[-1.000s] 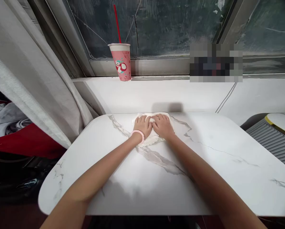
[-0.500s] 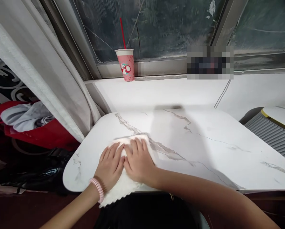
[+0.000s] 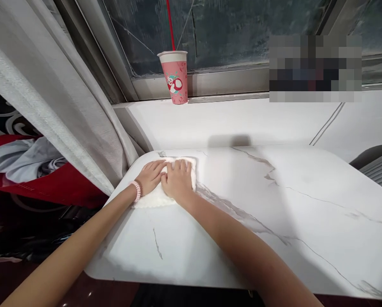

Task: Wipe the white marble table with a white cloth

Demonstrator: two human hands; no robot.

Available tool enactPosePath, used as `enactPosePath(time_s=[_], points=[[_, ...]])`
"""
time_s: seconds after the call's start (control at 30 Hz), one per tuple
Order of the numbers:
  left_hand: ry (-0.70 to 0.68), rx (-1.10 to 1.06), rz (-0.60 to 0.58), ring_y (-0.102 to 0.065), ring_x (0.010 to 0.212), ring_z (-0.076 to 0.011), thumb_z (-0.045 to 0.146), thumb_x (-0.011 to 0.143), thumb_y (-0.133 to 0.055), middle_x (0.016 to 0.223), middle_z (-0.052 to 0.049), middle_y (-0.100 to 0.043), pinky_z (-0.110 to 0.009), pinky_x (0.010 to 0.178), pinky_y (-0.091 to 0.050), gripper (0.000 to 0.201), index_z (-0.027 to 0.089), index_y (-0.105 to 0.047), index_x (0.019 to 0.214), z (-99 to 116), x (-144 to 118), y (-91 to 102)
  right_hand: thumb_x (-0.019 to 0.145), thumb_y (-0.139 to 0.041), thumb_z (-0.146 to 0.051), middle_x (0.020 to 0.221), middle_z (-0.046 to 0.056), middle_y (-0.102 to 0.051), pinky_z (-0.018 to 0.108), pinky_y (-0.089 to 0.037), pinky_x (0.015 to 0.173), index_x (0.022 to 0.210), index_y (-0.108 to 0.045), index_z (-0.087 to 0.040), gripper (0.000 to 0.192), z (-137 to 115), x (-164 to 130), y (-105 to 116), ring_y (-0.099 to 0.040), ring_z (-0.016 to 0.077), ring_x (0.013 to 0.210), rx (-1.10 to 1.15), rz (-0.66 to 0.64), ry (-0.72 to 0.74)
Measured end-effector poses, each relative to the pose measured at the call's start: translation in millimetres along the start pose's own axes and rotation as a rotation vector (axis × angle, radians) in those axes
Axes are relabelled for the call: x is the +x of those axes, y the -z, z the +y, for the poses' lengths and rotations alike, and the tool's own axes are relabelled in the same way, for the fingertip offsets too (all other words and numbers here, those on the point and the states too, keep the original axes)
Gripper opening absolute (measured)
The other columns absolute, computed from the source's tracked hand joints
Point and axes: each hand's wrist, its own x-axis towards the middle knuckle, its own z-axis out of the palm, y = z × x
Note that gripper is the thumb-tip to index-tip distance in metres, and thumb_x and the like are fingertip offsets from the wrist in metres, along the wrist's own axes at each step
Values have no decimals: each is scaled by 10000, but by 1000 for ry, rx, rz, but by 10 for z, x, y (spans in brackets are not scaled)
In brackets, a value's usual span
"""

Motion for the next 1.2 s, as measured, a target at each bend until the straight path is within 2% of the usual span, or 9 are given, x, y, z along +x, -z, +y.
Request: enactPosePath(time_s=[0.17,0.37,0.53,0.63,0.73,0.87,1.07,1.2], points=[[8,-54,-13,-452,1315,-235,398,934,-272,1409,-97,-542,-440,1161,-295,516,187,-501,1346,-306,330,-7,975,-384,-322,1205,199,-598,557,-260,1061,1264,-582,-103,412,61,410,-179,-450,357,1188,-11,13,-4],[106,-60,2,-438,1325,-241,383,952,-257,1429,-71,-534,-453,1163,-285,508,213,-485,1373,-638,437,2,982,-377,-309,1221,174,-599,517,-265,1065,1243,-600,-112,395,-9,782,-369,-458,337,1175,-19,-15,60],[128,-61,33,-424,1339,-256,363,977,-240,1439,-101,-519,-468,1158,-283,508,153,-489,1367,-758,389,-33,983,-376,-307,1277,197,-590,550,-252,1088,1291,-576,-92,426,-111,840,-489,-435,363,1249,-70,25,74],[151,-38,57,-436,1334,-261,379,980,-252,1429,-104,-529,-486,1152,-299,495,176,-495,1361,-758,299,-63,987,-373,-302,1326,196,-568,534,-227,1126,1320,-560,-84,440,-154,763,-471,-406,355,1310,-76,9,90],[158,-2,71,-455,1323,-263,376,980,-249,1416,-103,-542,-498,1144,-315,486,200,-507,1352,-703,110,-59,989,-384,-312,1373,202,-542,533,-223,1142,1340,-547,-80,451,-230,616,-399,-402,346,1333,-63,-33,103],[168,58,123,-479,1306,-267,352,971,-251,1391,-106,-563,-500,1122,-344,482,214,-515,1350,-517,-329,-6,996,-377,-329,1402,220,-525,554,-223,1148,1360,-532,-66,475,-396,287,-286,-394,352,1357,-25,-62,152],[185,127,190,-512,1285,-267,355,982,-237,1375,-113,-576,-482,1115,-358,493,198,-502,1367,-68,-1138,73,996,-376,-343,1441,251,-488,587,-229,1142,1401,-486,-36,520,-632,-399,-28,-390,374,1374,19,-114,248],[209,178,231,-535,1263,-283,360,983,-243,1350,-128,-596,-478,1084,-392,494,183,-513,1357,320,-1581,99,985,-393,-350,1451,261,-475,596,-223,1146,1421,-459,-18,552,-654,-822,192,-378,397,1384,45,-151,343]])
